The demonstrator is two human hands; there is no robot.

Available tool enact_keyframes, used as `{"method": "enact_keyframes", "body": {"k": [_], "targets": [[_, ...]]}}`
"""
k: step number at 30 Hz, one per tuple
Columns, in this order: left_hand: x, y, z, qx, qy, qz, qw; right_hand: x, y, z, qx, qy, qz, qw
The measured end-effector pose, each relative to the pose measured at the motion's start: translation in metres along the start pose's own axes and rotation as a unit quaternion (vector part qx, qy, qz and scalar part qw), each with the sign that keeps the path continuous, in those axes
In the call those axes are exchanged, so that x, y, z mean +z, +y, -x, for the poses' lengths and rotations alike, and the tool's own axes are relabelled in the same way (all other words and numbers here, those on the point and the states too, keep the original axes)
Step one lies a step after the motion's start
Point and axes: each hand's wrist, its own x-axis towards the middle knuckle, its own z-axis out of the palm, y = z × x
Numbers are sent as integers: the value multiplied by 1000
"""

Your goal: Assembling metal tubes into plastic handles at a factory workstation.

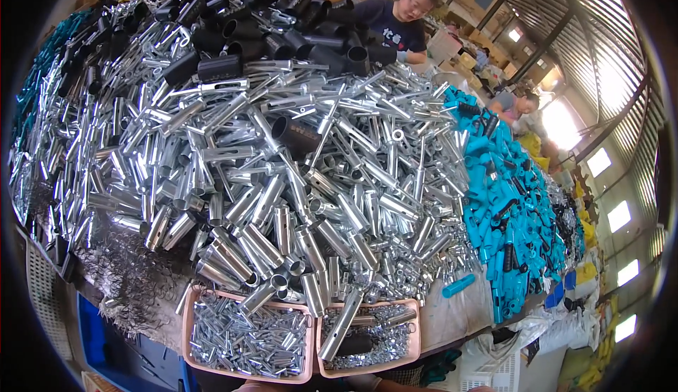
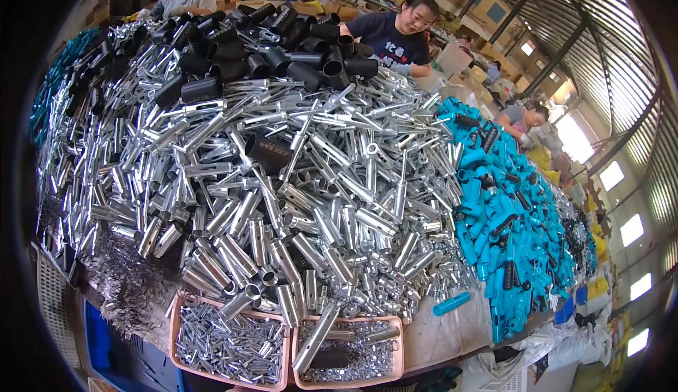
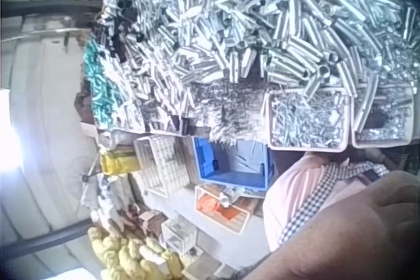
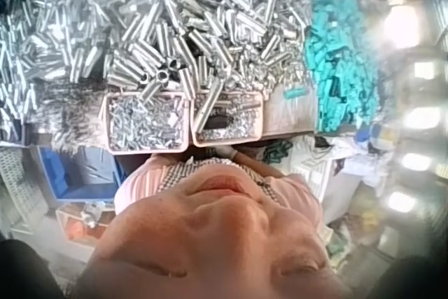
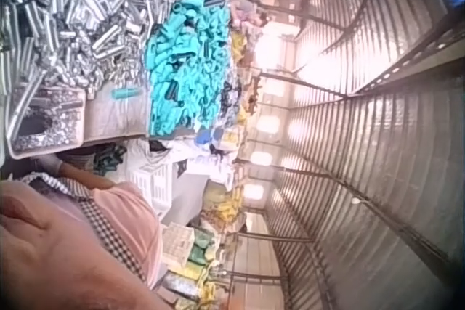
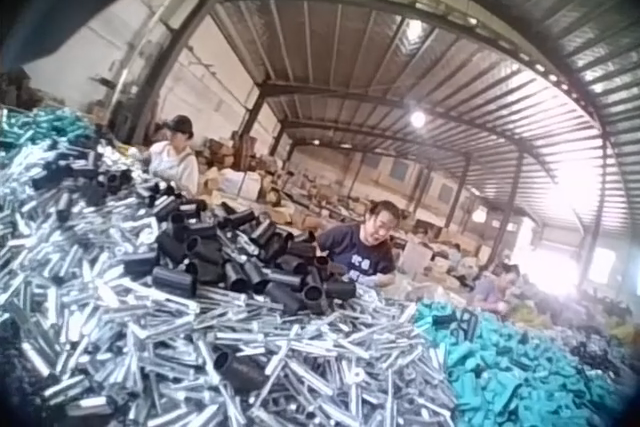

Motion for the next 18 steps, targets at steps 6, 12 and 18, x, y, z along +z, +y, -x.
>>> {"method": "enact_keyframes", "body": {"k": [6,12,18], "targets": [[9,-18,-15,-33,-25,-87,995,24,4,-29,-11,12,21,1000],[5,-17,-6,-29,-24,-177,983,150,-20,-116,-37,-16,51,998],[-2,-9,30,-21,5,-286,958,164,-72,-31,34,67,252,965]]}}
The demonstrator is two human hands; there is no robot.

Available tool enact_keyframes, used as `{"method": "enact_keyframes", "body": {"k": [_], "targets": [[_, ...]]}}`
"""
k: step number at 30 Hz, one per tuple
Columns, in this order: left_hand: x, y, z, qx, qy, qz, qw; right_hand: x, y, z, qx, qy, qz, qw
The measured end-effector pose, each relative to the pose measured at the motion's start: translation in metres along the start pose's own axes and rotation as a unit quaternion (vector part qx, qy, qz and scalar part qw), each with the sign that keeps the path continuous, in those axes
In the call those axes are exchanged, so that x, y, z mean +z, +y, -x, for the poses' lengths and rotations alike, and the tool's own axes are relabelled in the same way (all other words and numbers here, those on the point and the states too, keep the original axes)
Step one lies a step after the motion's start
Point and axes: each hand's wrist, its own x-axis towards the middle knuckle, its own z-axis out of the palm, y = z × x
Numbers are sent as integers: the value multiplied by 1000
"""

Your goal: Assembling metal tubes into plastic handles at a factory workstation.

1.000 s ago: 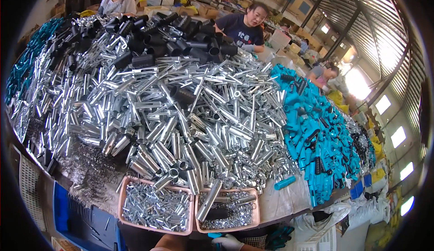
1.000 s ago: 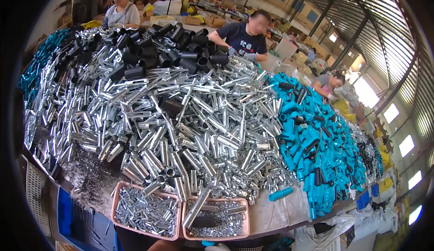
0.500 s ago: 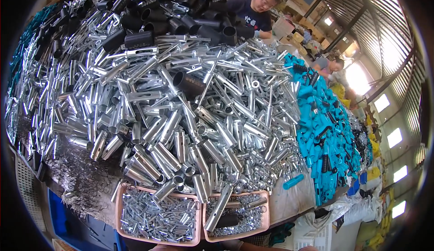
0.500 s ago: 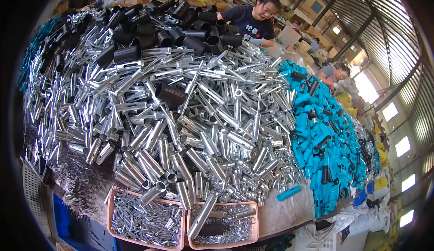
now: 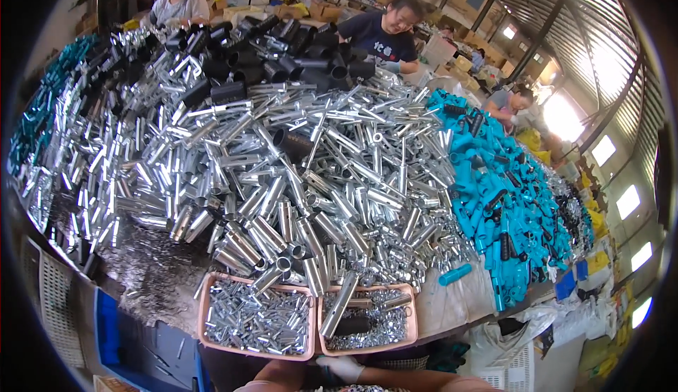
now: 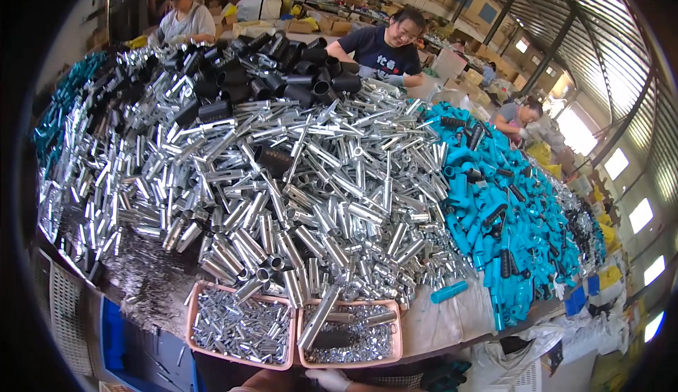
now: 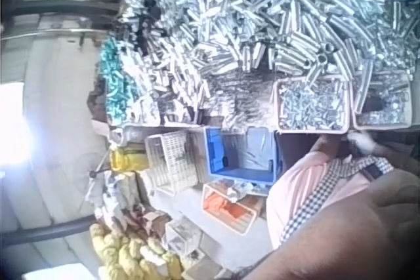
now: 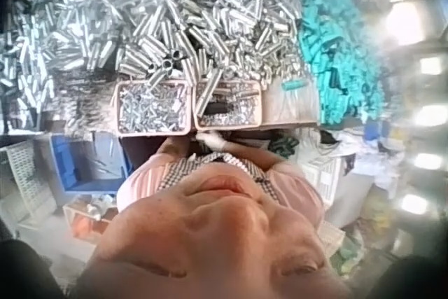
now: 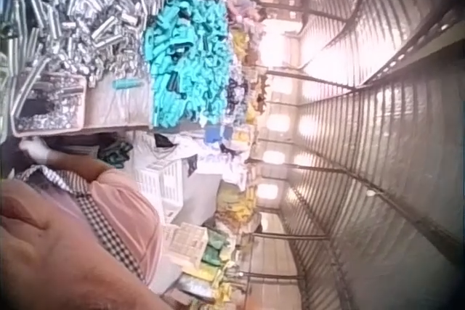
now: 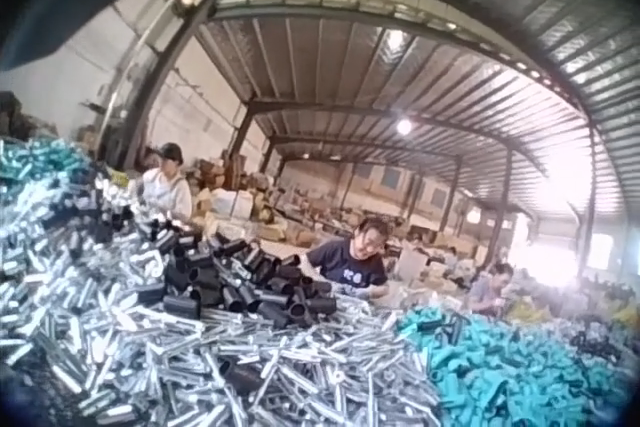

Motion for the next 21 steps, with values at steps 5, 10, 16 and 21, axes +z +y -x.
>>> {"method": "enact_keyframes", "body": {"k": [5,10,16,21], "targets": [[-23,-22,64,-19,71,-90,993,12,-3,-19,-177,39,153,971],[-1,-45,157,8,-7,228,974,-16,36,-69,-30,110,222,968],[-23,-68,112,121,256,-559,779,14,-15,-66,44,-65,-191,978],[2,-51,119,81,328,-527,780,38,101,-209,-181,108,-126,969]]}}
